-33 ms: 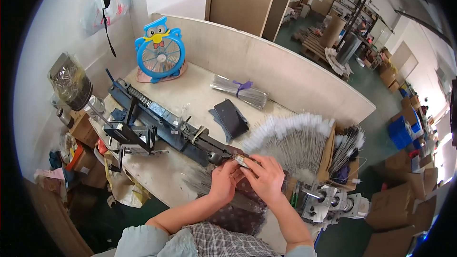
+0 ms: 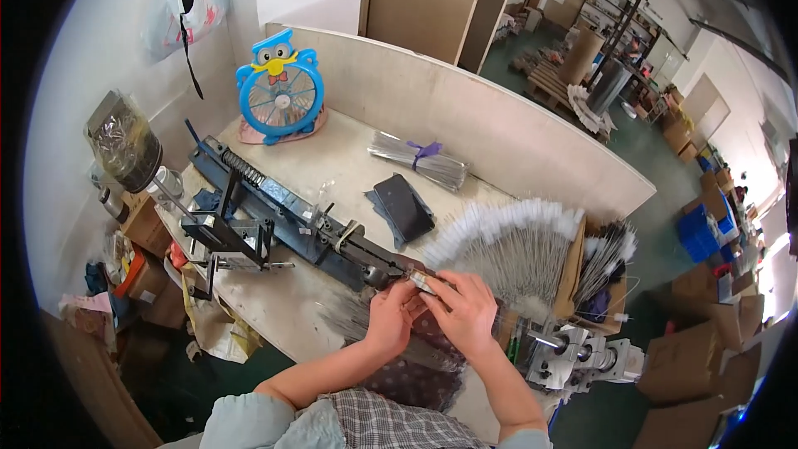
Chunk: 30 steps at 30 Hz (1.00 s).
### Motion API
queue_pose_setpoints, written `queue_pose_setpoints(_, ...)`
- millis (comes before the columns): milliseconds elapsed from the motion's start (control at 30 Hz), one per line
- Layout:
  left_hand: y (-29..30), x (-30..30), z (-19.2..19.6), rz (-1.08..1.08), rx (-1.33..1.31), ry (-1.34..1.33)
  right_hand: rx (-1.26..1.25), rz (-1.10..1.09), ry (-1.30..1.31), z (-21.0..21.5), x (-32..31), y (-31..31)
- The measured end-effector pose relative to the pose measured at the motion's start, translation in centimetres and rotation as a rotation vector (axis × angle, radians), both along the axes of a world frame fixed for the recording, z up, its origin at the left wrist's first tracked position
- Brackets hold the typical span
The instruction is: Assembling small components using a manual mechanical fixture, applying a yellow tool and threading white sleeves onto metal rods.
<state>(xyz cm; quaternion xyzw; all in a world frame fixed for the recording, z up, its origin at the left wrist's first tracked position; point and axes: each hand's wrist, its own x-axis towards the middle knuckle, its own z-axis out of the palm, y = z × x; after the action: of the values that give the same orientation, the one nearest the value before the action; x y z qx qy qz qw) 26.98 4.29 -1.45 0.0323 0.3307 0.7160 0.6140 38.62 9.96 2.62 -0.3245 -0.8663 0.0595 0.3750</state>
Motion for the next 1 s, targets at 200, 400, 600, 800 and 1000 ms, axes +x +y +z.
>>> queue_pose_setpoints(200, 0.1, 0.0, -0.1, -0.019, 0.009, 0.032, 0.001, -0.002, -0.020, 0.3, 0.2, 0.1)
queue_pose_setpoints(400, 0.2, 0.0, 0.0, -0.014, -0.001, 0.085, -0.004, 0.012, -0.037, 1.2, 0.3, -0.2)
queue_pose_setpoints(600, -0.7, -0.5, 0.7, -0.027, -0.001, -0.023, -0.027, -0.089, -0.245, 1.8, 1.9, -1.2)
queue_pose_setpoints(800, -1.0, -0.5, 0.8, -0.145, -0.043, 0.115, -0.068, -0.058, -0.236, 1.3, 2.9, -1.6)
queue_pose_setpoints(1000, -1.5, -1.0, 1.0, -0.296, -0.030, 0.277, -0.090, -0.072, -0.107, 2.2, 4.0, -1.9)
